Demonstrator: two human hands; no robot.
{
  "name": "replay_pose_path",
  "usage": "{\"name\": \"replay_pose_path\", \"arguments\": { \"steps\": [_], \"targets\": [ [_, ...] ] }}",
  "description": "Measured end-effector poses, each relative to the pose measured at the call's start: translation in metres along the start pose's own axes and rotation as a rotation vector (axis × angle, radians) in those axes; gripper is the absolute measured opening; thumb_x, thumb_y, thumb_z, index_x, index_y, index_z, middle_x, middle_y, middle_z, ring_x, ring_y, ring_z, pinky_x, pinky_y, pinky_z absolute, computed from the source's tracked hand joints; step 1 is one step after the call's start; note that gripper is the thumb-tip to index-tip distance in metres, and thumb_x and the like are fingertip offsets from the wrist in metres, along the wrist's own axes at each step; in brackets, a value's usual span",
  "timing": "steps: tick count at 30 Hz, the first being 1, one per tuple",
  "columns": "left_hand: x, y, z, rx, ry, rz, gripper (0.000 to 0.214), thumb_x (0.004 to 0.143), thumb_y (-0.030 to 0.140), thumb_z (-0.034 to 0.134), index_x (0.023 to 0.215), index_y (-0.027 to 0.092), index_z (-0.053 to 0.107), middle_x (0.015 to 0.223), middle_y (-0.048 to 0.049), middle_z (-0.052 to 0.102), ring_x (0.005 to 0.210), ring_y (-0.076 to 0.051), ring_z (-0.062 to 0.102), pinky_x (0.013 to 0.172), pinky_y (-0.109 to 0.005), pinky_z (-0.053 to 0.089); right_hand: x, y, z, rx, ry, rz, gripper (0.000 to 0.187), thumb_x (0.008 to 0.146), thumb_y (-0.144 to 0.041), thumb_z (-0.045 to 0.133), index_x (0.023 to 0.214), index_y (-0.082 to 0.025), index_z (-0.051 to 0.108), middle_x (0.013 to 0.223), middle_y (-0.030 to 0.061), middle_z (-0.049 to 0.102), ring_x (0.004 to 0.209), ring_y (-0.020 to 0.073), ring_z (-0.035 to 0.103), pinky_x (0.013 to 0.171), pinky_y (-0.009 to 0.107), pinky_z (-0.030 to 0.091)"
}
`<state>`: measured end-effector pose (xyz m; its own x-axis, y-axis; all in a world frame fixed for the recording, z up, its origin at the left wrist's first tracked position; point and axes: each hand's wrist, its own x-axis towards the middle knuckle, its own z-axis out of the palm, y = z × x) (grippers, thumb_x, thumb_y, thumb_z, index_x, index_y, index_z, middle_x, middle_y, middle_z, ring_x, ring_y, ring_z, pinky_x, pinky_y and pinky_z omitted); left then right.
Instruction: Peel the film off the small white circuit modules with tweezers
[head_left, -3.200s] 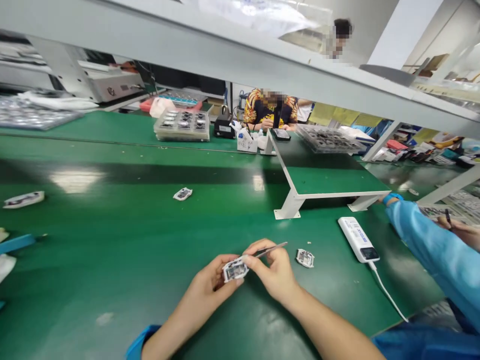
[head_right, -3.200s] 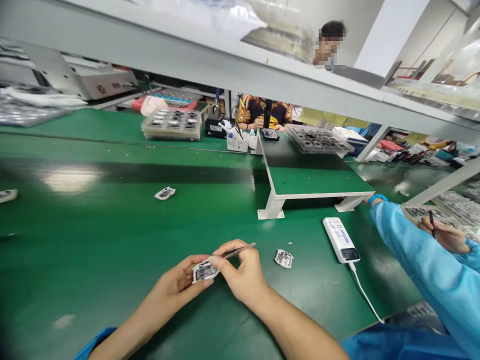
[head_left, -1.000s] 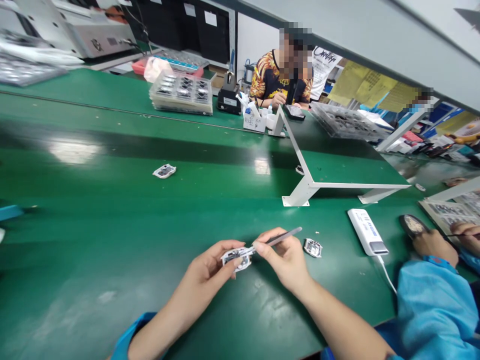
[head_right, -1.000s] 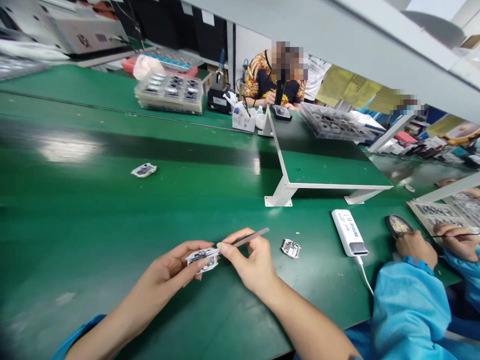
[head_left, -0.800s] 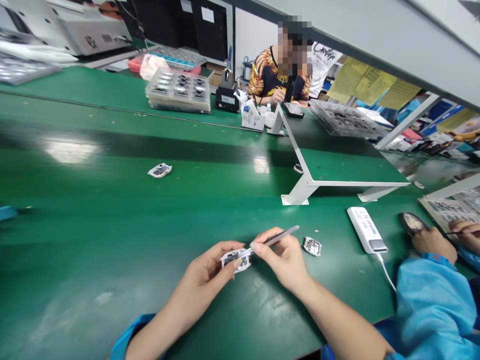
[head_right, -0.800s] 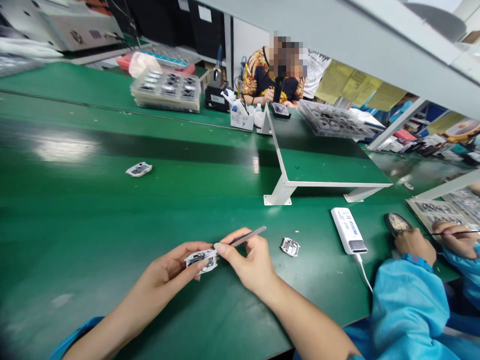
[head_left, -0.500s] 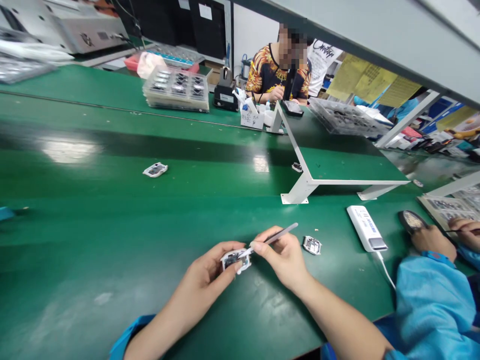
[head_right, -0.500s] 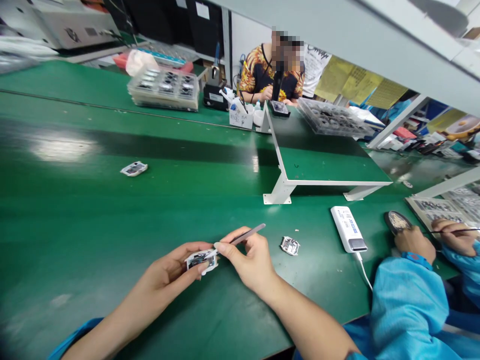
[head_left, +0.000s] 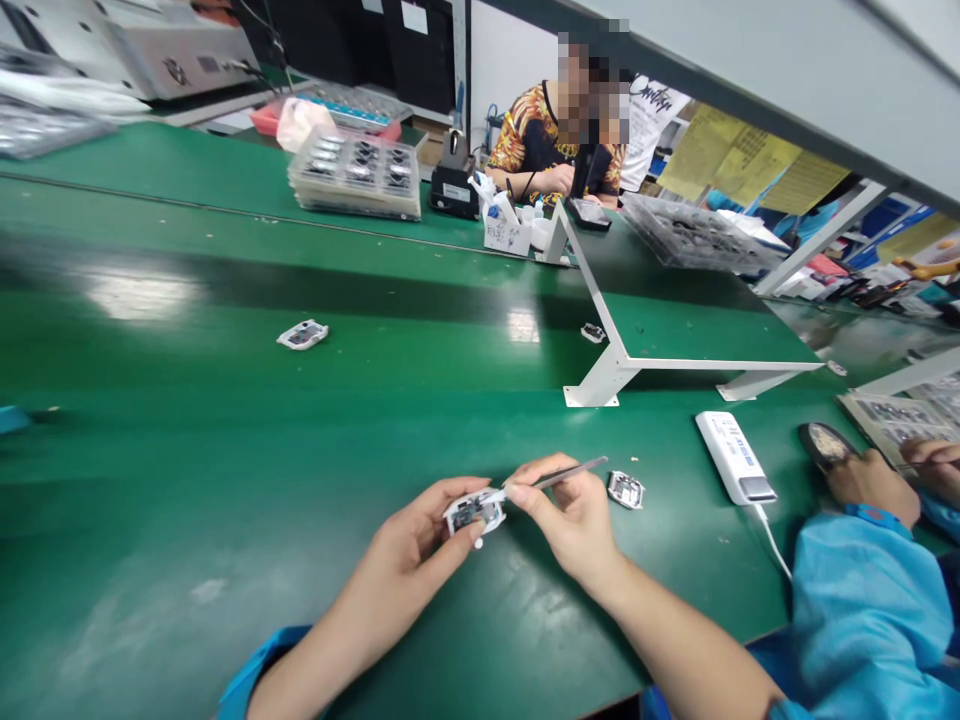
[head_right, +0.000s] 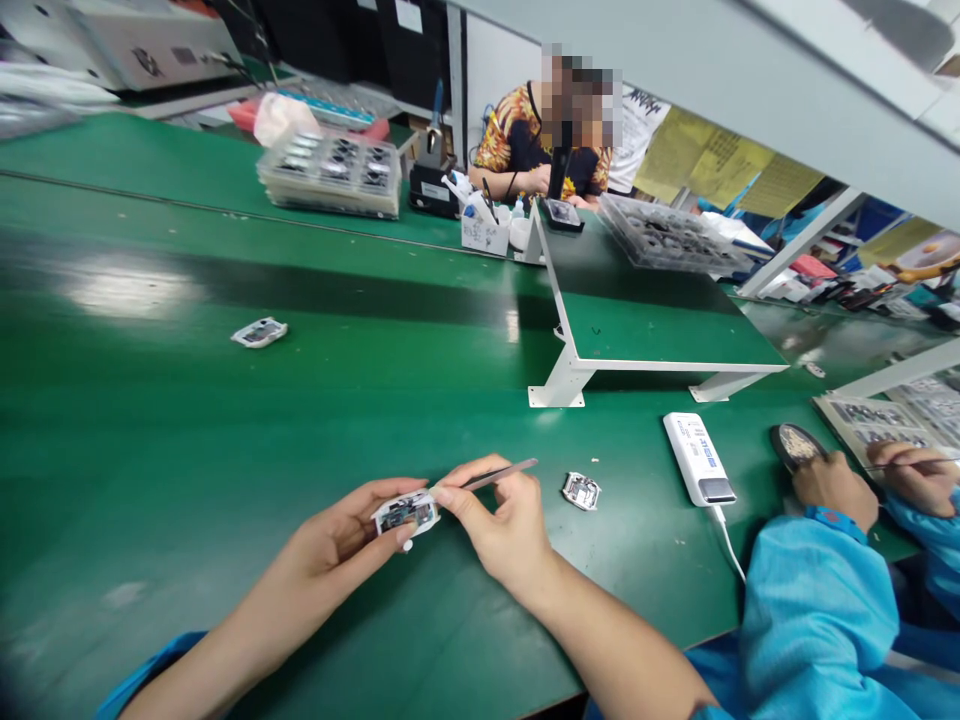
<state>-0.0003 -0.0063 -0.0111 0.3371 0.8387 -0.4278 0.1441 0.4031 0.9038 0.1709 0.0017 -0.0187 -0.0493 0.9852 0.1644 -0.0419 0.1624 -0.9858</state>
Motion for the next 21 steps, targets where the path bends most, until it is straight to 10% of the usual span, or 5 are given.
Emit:
{"name": "replay_pose_path", "arguments": {
  "steps": [21],
  "targets": [
    [-0.0019, 0.0062, 0.0001, 0.04, 0.071, 0.017, 0.056, 0.073, 0.052, 0.051, 0.11, 0.01, 0.054, 0.088, -0.0055, 0.061, 0.065, -0.004, 0.047, 0.059, -0.013, 0.041, 0.0027, -0.0027, -0.0007, 0.017, 0.005, 0.059, 0.012, 0.075, -0.024, 0.072, 0.077, -0.016, 0.064, 0.076, 0.0041, 0.068, 0.072, 0.0149, 0.064, 0.069, 0.027, 0.05]
  ]
}}
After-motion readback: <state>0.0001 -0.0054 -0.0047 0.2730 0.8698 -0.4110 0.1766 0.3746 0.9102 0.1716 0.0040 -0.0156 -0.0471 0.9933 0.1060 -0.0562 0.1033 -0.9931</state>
